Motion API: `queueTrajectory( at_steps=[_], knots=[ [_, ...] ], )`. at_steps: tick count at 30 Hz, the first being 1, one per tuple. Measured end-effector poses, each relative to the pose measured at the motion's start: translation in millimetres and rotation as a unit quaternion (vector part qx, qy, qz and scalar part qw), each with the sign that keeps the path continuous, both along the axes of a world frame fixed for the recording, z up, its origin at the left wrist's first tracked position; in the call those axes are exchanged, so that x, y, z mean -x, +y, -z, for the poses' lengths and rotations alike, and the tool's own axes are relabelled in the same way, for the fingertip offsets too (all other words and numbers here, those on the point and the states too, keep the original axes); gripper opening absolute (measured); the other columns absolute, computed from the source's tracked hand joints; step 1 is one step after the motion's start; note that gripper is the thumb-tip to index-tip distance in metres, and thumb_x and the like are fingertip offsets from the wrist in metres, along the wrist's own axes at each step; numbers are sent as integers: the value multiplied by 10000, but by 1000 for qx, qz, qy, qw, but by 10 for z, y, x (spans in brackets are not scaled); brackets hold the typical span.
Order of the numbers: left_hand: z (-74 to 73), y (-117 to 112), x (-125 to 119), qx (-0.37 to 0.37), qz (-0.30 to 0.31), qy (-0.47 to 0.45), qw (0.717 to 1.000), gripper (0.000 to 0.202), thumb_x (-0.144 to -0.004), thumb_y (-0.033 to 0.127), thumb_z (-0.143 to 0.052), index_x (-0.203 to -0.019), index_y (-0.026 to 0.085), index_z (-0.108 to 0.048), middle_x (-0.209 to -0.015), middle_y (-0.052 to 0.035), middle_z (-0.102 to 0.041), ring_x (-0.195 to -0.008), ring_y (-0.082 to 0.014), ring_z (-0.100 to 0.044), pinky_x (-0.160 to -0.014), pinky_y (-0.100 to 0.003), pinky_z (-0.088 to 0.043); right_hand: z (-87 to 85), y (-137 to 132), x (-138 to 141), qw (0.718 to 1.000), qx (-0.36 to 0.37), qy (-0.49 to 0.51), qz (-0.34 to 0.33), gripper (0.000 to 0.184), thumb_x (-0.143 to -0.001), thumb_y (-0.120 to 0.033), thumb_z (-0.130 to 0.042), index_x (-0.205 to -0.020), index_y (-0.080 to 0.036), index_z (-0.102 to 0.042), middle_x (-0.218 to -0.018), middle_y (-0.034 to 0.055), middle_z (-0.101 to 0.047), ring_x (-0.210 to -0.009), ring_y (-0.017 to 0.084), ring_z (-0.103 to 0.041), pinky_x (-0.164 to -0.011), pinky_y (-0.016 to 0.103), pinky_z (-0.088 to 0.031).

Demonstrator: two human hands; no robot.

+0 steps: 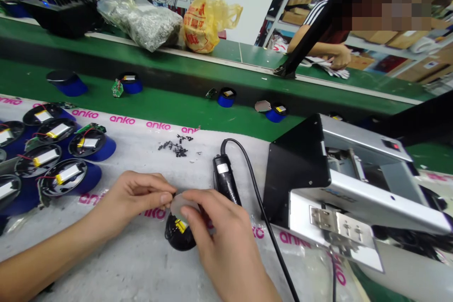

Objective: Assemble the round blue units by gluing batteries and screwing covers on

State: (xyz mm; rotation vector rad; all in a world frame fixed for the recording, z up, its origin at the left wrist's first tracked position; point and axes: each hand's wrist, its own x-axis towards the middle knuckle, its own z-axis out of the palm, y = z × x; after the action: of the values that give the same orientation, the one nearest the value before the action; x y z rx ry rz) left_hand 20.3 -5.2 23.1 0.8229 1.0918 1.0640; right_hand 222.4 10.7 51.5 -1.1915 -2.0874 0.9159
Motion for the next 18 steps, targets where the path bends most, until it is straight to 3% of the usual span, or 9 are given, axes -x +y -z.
queueTrajectory(
  at_steps=[4, 7, 10, 14, 18],
  knots=[
    [39, -14, -24, 30, -13, -56, 998, 62, -731, 254, -825, -782, 218, -831, -676, -17, -758, -632, -130, -643, -620, -224, -510, 25, 29, -6, 997, 62, 31, 22, 106, -913, -285, -662, -991, -284, -734, -825, -35, -750, -626, 118, -671, -530, 206, -514],
    [42, -28, -17, 10, -6, -43, 999, 62, -729, 233, -827, -789, 216, -831, -663, -4, -742, -616, -117, -625, -600, -209, -497, 25, 13, 15, 996, 70, 44, 29, 105, -909, -284, -666, -990, -275, -732, -812, -29, -748, -634, 128, -679, -536, 214, -531],
    [36, -41, -17, -8, -8, -17, 1000, 62, -745, 235, -822, -804, 218, -831, -676, -4, -737, -615, -119, -620, -588, -210, -492, 9, -15, 35, 999, -16, 23, 16, 91, -930, -230, -634, -981, -248, -707, -832, -26, -739, -673, 119, -682, -625, 211, -572],
    [15, -47, -33, -3, -31, -16, 999, 61, -766, 272, -824, -815, 236, -826, -663, -2, -751, -610, -130, -639, -591, -219, -497, 6, -49, -4, 983, -164, -66, -47, 260, -924, -251, -657, -1177, -196, -634, -1164, 67, -695, -1006, 192, -702, -884, 296, -609],
    [-75, -72, -10, -34, -8, 17, 999, 107, -781, 292, -825, -887, 282, -824, -796, -1, -792, -716, -161, -691, -682, -253, -540, 22, -36, -96, 966, -202, -143, -76, 407, -961, -226, -569, -1367, -216, -535, -1224, 96, -664, -983, 229, -717, -788, 358, -646]
  ],
)
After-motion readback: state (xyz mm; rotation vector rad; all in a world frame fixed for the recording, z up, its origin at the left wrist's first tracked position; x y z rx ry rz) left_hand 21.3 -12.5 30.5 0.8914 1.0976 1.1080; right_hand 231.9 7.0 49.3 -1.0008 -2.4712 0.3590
